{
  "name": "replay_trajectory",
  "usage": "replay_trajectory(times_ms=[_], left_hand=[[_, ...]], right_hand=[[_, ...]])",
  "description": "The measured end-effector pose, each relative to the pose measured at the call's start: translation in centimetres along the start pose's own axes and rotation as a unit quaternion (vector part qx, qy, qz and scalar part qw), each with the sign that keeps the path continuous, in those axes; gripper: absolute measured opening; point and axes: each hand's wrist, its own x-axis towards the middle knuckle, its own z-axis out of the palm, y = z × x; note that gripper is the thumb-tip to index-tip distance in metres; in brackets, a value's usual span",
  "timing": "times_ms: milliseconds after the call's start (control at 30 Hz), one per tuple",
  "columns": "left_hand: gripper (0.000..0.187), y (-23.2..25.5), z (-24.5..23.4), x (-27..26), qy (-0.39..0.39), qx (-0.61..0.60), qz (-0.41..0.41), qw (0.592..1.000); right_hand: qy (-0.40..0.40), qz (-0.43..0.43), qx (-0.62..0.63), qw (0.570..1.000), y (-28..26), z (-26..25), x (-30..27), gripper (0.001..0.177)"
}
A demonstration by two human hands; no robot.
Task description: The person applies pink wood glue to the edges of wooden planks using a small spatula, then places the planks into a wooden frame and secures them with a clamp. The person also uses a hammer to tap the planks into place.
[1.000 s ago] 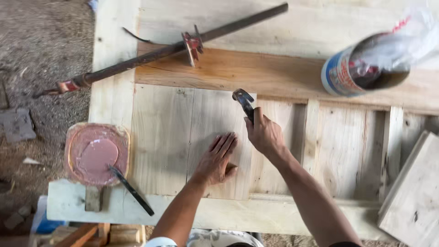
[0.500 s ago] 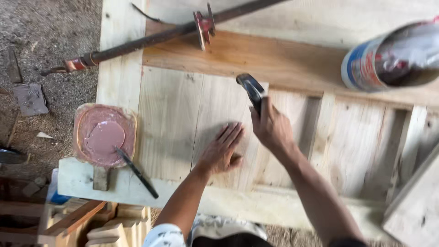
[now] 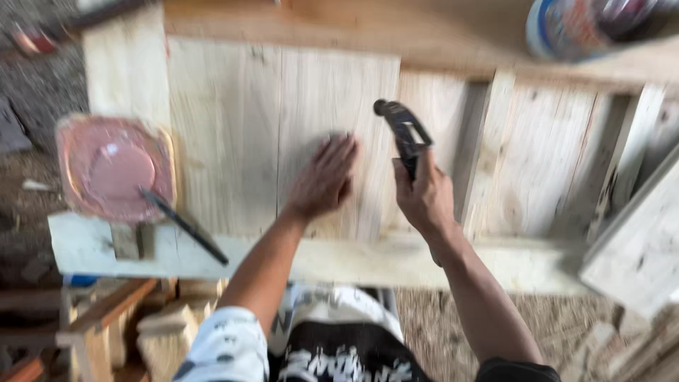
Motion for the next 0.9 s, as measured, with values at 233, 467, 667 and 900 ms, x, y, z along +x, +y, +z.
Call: replay_trajectory(times_ms=[233, 467, 667, 900], left_hand=[[0.068, 0.6, -0.4, -0.2, -0.036, 0.030, -0.011, 0.999], [0.068, 0.3, 0.2, -1.2, -0.049, 0.010, 0.012, 0.999], [0.064, -0.2, 1.0, -0.6, 0.041, 0.011, 0.030, 0.999], [0.068, 2.2, 2.2, -2.6, 0.081, 0.028, -0.051, 0.995]], right_hand=[[-0.036, 0.057, 0.025, 0.997, -3.3, -0.4, -17.6, 0.026], [-0.130, 0.097, -0.155, 0.974, -4.9, 5.3, -22.2, 0.026], [-0.069, 0.113, -0.151, 0.980, -5.3, 6.1, -22.5, 0.031], [0.029, 0.095, -0.140, 0.985, -6.4, 9.0, -23.0, 0.030]])
